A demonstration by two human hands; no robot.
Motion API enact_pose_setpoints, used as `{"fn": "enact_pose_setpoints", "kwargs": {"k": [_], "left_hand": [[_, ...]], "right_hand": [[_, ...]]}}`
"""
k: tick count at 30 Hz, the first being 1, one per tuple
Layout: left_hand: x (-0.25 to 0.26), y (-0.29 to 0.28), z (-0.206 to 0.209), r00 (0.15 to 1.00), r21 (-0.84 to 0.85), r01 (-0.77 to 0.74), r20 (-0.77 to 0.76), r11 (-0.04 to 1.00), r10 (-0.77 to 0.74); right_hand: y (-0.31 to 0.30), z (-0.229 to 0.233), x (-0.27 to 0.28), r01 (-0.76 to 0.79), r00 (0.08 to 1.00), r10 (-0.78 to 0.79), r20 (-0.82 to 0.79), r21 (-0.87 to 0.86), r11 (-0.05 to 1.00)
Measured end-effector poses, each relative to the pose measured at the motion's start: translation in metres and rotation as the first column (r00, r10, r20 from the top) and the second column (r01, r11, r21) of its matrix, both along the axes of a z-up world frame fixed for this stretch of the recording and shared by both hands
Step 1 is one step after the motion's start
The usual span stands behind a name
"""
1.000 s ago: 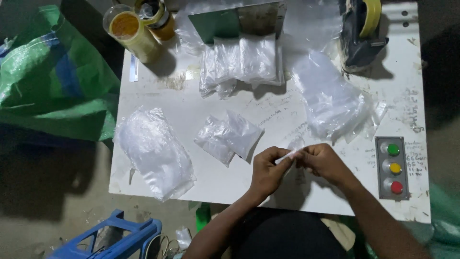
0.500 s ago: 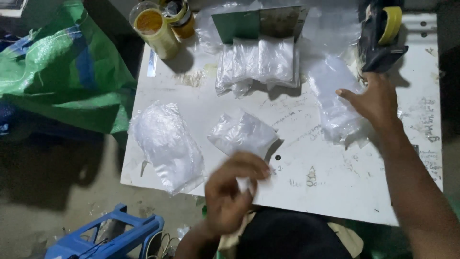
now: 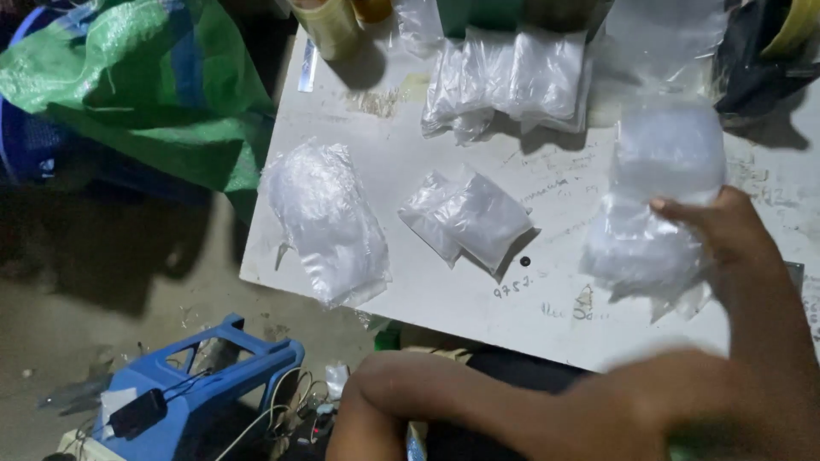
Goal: The person picks up plastic bags from a table, folds or bundles them by hand, and places them into larger clear plastic bags.
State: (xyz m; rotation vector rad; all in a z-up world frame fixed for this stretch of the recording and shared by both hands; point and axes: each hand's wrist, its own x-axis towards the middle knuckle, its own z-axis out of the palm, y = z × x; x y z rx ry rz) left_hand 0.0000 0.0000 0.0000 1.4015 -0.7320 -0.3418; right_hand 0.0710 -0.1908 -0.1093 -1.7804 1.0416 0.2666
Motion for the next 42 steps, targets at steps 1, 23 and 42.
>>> {"fn": "enact_pose_setpoints", "kwargs": {"k": [1, 23, 42], "left_hand": [[0.014, 0.014, -0.026, 0.998, 0.055, -0.058, -0.015, 0.997, 0.059], [0.093, -0.007, -0.251, 0.796, 0.192, -0.052, 0.600, 0.980, -0.075], [0.073, -0.019, -0.140, 0.886, 0.233, -0.361, -0.218, 0.903, 0.410]], "right_hand": [[0.005, 0.008, -0.011, 0.041, 0.999, -0.040, -0.012, 0.089, 0.995], [-0.026, -0.111, -0.094, -0.390, 0.329, 0.718, 0.613, -0.604, 0.695], [-0.006, -0.127, -0.091, -0.159, 0.652, 0.579, 0.489, -0.659, 0.735]]}}
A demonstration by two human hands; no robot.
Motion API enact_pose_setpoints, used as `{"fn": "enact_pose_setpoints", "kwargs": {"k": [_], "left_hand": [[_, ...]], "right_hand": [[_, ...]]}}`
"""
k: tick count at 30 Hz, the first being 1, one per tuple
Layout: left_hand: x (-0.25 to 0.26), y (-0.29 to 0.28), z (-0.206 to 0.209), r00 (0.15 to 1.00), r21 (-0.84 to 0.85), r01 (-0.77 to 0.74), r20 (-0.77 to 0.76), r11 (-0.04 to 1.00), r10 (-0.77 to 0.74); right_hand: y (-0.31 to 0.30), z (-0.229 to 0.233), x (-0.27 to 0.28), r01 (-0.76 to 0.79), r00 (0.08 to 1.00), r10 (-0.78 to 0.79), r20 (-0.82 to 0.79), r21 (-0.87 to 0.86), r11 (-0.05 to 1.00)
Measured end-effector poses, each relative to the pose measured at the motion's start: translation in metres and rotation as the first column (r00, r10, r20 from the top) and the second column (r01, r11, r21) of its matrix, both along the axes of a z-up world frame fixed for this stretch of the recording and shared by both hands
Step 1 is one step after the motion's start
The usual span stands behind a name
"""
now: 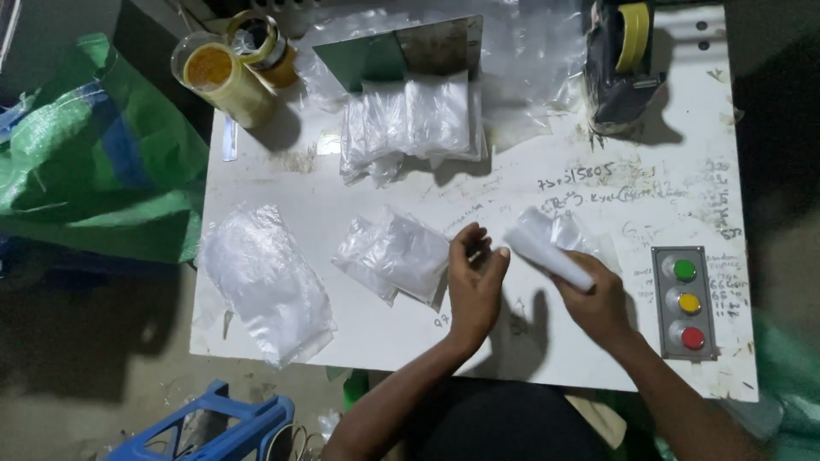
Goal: The person picks up plastic bags from a table, folds or bundles them by hand, and places them into larger clear plastic bags.
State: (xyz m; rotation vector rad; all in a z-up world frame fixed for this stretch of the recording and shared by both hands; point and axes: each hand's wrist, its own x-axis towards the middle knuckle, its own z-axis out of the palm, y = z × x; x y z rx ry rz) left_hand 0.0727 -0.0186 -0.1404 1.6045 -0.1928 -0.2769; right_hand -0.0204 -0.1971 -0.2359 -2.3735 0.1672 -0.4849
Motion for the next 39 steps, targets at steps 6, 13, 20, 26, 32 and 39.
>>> {"fn": "enact_pose_setpoints", "kwargs": {"k": [6, 13, 20, 26, 32, 39], "left_hand": [[-0.020, -0.012, -0.060, 0.671, -0.303, 0.013, -0.704, 0.953, -0.233], [-0.018, 0.007, -0.035, 0.823, -0.565, -0.079, -0.502, 0.821, -0.266], [0.001, 0.105, -0.012, 0.998, -0.207, 0.000, -0.068, 0.978, -0.014], [0.041, 0.240, -0.016, 0.660, 0.165, -0.749, 0.256, 0.641, 0.706], [0.049, 0.294, -0.041, 0.752, 0.602, -0.597, 0.188, 0.531, 0.632], [0.019, 0.206, 0.010, 0.679, 0.485, -0.630, 0.723, 0.607, 0.126]], "right_hand": [[0.030, 0.033, -0.004, 0.430, 0.903, -0.173, -0.394, 0.809, 0.401], [0.070, 0.094, 0.005, 0.330, 0.943, -0.187, -0.276, 0.850, 0.411], [0.071, 0.069, 0.000, 0.524, 0.852, -0.303, -0.427, 0.698, 0.489], [0.069, 0.092, 0.007, 0.385, 0.922, -0.314, -0.229, 0.639, 0.665], [0.073, 0.089, 0.006, 0.281, 0.960, -0.185, -0.212, 0.673, 0.684], [0.065, 0.079, -0.002, 0.456, 0.880, -0.213, -0.425, 0.628, 0.631]]}}
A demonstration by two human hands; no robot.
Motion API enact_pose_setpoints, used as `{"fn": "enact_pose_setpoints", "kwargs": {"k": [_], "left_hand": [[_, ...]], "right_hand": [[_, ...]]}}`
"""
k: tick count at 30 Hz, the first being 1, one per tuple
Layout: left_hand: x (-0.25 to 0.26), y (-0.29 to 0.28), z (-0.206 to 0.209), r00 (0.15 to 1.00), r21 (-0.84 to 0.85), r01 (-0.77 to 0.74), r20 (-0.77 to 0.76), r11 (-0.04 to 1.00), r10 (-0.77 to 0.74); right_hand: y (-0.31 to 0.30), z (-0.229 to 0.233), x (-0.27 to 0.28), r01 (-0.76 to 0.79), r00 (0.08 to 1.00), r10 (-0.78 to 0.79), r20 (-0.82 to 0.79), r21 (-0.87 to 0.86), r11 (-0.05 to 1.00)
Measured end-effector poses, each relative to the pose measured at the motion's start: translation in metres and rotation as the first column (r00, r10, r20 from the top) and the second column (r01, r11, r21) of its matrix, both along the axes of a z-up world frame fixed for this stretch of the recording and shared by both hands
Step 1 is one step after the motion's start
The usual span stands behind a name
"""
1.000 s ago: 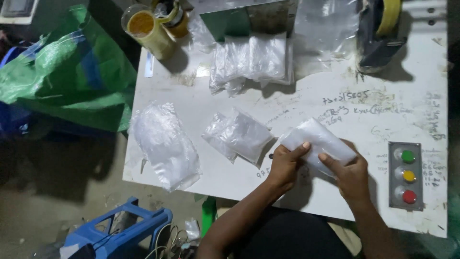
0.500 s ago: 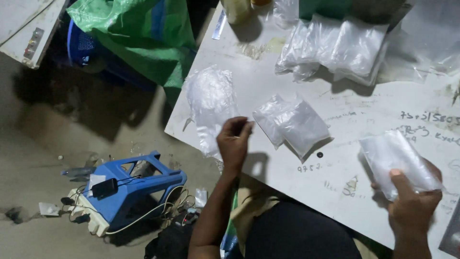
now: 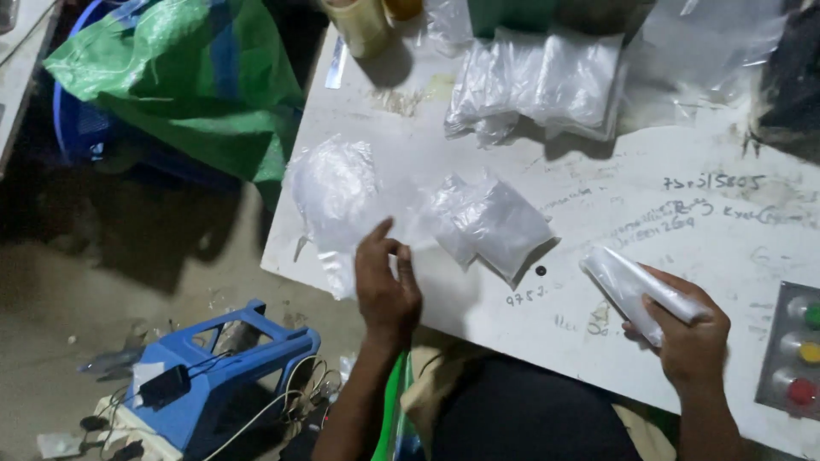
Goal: The person picks up plastic bags from a table, folds or bundles them by hand, and places them into larger clear plastic bags.
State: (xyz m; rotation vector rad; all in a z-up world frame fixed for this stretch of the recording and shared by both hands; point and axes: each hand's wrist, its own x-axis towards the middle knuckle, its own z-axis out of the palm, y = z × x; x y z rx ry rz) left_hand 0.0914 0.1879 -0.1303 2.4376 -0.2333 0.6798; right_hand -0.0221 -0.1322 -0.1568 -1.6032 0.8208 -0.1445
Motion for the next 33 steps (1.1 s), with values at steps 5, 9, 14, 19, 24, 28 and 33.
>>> {"fn": "enact_pose_setpoints", "kwargs": {"k": [5, 9, 14, 19, 24, 28, 33], "left_hand": [[-0.022, -0.110, 0.000, 0.531, -0.666, 0.350, -0.438, 0.658, -0.726], [-0.007, -0.180, -0.055, 0.061, -0.868, -0.156, -0.486, 0.472, -0.872], [-0.012, -0.211, -0.128, -0.082, -0.445, -0.894, 0.075, 0.040, -0.994], [-0.020, -0.205, -0.062, -0.133, -0.867, -0.390, -0.281, 0.311, -0.950], [-0.025, -0.201, -0.065, 0.331, -0.672, 0.081, -0.679, 0.736, -0.655], [-0.020, -0.194, -0.056, 0.430, -0.723, -0.077, -0.645, 0.686, -0.632], [-0.025, -0.195, -0.055, 0.497, -0.831, -0.072, -0.509, 0.551, -0.703]], "right_hand": [[-0.047, -0.014, -0.026, 0.355, 0.922, -0.384, -0.052, -0.282, 0.891], [-0.086, -0.005, -0.063, 0.393, 0.908, -0.301, 0.292, -0.340, 0.855], [-0.075, 0.018, -0.092, 0.240, 0.947, -0.107, 0.302, -0.449, 0.861], [-0.070, 0.003, -0.079, -0.236, 0.944, 0.329, -0.016, -0.728, 0.643], [-0.073, 0.006, -0.061, -0.509, 0.857, 0.295, -0.422, -0.608, 0.609], [-0.072, 0.026, -0.057, -0.362, 0.926, 0.261, -0.273, -0.440, 0.822], [-0.070, 0.030, -0.051, 0.080, 0.991, -0.085, -0.102, -0.050, 0.996]]}}
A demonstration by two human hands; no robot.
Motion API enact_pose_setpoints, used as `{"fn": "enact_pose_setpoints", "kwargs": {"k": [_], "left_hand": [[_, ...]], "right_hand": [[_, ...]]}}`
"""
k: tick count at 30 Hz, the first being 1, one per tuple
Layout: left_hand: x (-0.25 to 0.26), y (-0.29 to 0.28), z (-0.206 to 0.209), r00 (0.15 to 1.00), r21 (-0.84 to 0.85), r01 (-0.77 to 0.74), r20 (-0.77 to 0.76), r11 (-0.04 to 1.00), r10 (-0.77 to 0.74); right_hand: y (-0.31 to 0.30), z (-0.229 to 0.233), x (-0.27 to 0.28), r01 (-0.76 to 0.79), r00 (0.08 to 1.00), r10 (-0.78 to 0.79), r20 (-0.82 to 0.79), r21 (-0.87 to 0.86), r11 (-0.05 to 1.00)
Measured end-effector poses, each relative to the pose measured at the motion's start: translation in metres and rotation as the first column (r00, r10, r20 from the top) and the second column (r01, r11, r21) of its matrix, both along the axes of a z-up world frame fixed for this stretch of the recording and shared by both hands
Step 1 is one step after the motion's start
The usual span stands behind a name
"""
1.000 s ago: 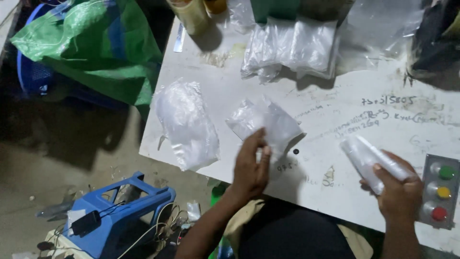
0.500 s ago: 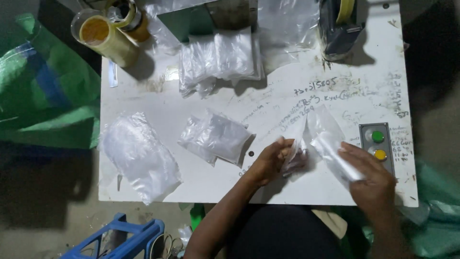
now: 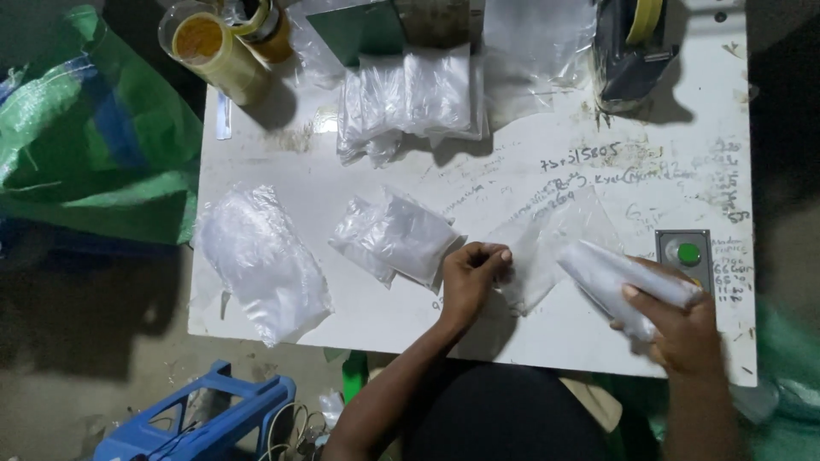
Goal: The person picks up plastic bags from a table, folds or bundles them by hand, and places them into larger clear plastic bags.
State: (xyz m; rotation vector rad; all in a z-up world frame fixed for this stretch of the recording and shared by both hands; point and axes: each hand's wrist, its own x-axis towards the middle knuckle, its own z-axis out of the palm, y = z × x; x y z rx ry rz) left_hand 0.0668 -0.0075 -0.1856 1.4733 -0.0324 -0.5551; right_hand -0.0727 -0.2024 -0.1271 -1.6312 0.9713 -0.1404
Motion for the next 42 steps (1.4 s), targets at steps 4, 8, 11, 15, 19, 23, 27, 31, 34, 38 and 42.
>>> {"fn": "enact_pose_setpoints", "kwargs": {"k": [4, 8, 11, 15, 19, 23, 27, 31, 34, 38, 42], "left_hand": [[-0.012, -0.010, -0.010, 0.997, -0.102, -0.056, -0.057, 0.993, 0.050], [-0.019, -0.020, -0.058, 0.984, -0.287, -0.089, -0.172, 0.954, 0.040], [-0.019, -0.022, -0.043, 0.922, -0.479, -0.076, -0.368, 0.874, -0.122], [-0.014, -0.017, -0.059, 0.993, -0.231, 0.114, 0.032, 0.966, -0.110], [-0.008, -0.020, -0.036, 0.712, 0.147, 0.094, 0.681, 0.985, -0.170], [0.002, -0.021, -0.037, 0.589, 0.306, 0.074, 0.755, 0.949, -0.289], [-0.005, -0.030, -0.052, 0.162, 0.372, 0.014, 0.915, 0.928, -0.370], [-0.008, -0.040, -0.031, 0.354, 0.113, -0.153, 0.934, 0.982, -0.052], [-0.002, -0.050, -0.023, 0.471, 0.012, -0.194, 0.878, 0.981, 0.082], [-0.008, -0.060, -0.012, 0.147, 0.036, -0.077, 0.989, 0.996, -0.025], [-0.026, -0.053, -0.027, 0.127, 0.127, -0.076, 0.985, 0.989, -0.117]], "right_hand": [[0.003, -0.032, 0.003, -0.454, 0.782, 0.112, 0.613, 0.437, 0.776], [0.041, -0.040, 0.019, -0.197, 0.906, -0.034, 0.422, 0.493, 0.847], [0.041, -0.048, 0.025, -0.242, 0.882, -0.049, 0.469, 0.540, 0.806], [-0.009, -0.144, 0.000, -0.238, 0.838, -0.334, 0.432, 0.839, 0.489], [0.000, -0.107, 0.014, -0.274, 0.757, -0.181, 0.628, 0.557, 0.784], [0.012, -0.053, 0.028, -0.393, 0.814, 0.536, 0.223, -0.467, 0.792], [0.039, -0.058, 0.036, -0.203, 0.945, 0.305, 0.118, -0.521, 0.829], [0.059, -0.045, 0.050, 0.214, 0.832, -0.240, 0.500, 0.109, 0.971], [0.044, -0.071, 0.046, 0.212, 0.778, 0.075, 0.624, -0.372, 0.904], [0.017, -0.125, 0.033, -0.005, 0.827, 0.448, 0.340, -0.792, 0.611], [0.008, -0.143, 0.038, 0.058, 0.903, -0.066, 0.426, 0.031, 0.998]]}}
